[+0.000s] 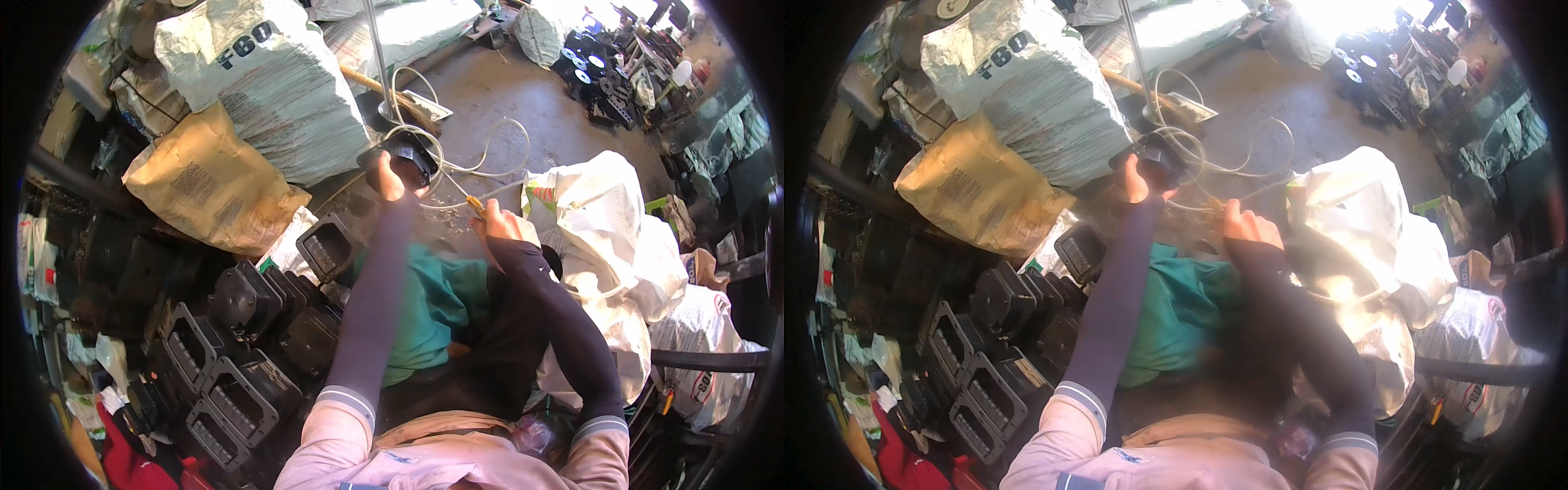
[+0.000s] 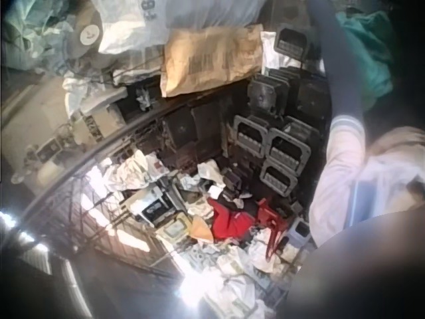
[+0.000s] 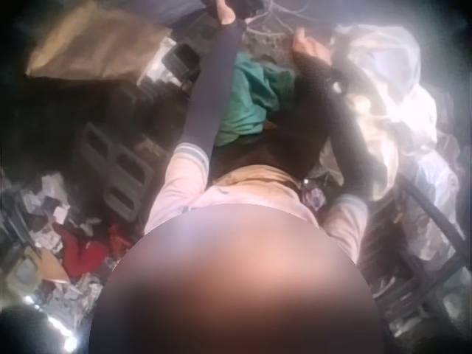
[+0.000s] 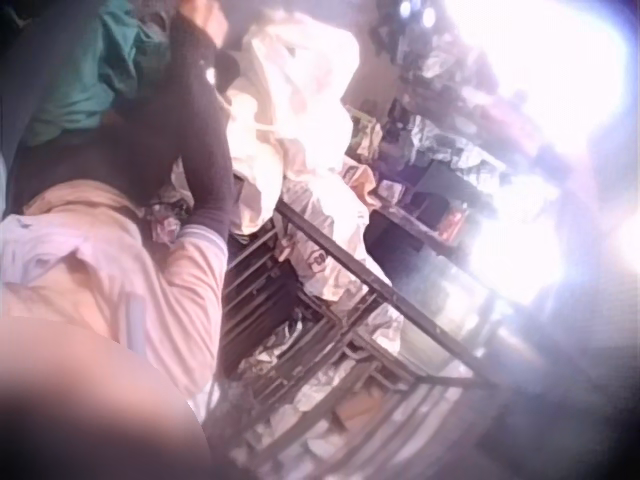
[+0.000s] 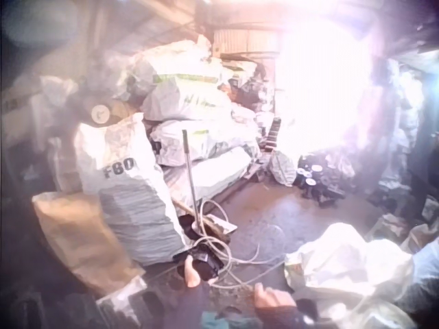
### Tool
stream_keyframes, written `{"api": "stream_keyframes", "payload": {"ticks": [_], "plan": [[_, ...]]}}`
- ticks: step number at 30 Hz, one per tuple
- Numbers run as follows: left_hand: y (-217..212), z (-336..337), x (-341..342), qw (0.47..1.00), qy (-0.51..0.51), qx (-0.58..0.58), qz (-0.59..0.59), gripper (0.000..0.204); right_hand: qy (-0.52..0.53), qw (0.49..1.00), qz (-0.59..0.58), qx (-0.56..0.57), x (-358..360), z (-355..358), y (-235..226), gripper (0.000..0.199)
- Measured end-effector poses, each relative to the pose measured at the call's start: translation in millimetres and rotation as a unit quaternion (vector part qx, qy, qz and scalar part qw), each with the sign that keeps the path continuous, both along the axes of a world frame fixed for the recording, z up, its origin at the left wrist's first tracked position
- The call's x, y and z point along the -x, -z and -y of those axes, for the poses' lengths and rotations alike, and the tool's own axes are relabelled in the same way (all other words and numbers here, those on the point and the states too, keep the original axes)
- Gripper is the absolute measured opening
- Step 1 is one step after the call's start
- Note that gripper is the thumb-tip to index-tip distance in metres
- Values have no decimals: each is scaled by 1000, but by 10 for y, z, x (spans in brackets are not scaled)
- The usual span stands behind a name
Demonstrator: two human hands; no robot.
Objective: The person sits on the floor and repeatedly cleans black plastic parts using a green cloth and a handheld air nozzle. They wipe each part, then blow air into crevices, and place the cleaned parts aside.
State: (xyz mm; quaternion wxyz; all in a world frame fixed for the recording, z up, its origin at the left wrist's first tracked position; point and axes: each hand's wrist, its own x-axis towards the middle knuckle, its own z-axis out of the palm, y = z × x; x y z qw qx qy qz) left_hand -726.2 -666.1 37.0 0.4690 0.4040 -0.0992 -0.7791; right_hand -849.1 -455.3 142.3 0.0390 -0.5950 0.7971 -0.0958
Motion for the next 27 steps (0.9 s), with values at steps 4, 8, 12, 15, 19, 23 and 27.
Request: {"api": "stream_keyframes", "payload": {"ticks": [4, 8, 12, 15, 19, 23, 27], "plan": [[-34, -41, 19, 999, 13, -37, -12, 69, -7, 996, 17, -91, -67, 83, -47, 37], [-136, -121, 28, 997, 67, -32, 19, 83, -35, 993, 53, -96, -86, 133, -165, 36], [-291, -279, 227, 980, -79, -41, 179, 95, 11, 999, 19, -30, -55, 167, -225, 21], [-329, -357, 281, 958, -112, 37, 260, 94, 43, 997, 52, -48, -33, 153, -215, 34], [-277, -339, 226, 958, -87, 73, 265, 119, 4, 988, 50, -147, -22, 111, -222, 35], [-251, -370, 233, 900, -77, 121, 412, 113, 71, 995, 68, -6, -18, 148, -317, 35], [-328, -501, 284, 776, -28, 239, 583, 116, 38, 998, 53, -4, -61, 221, -428, 36]]}}
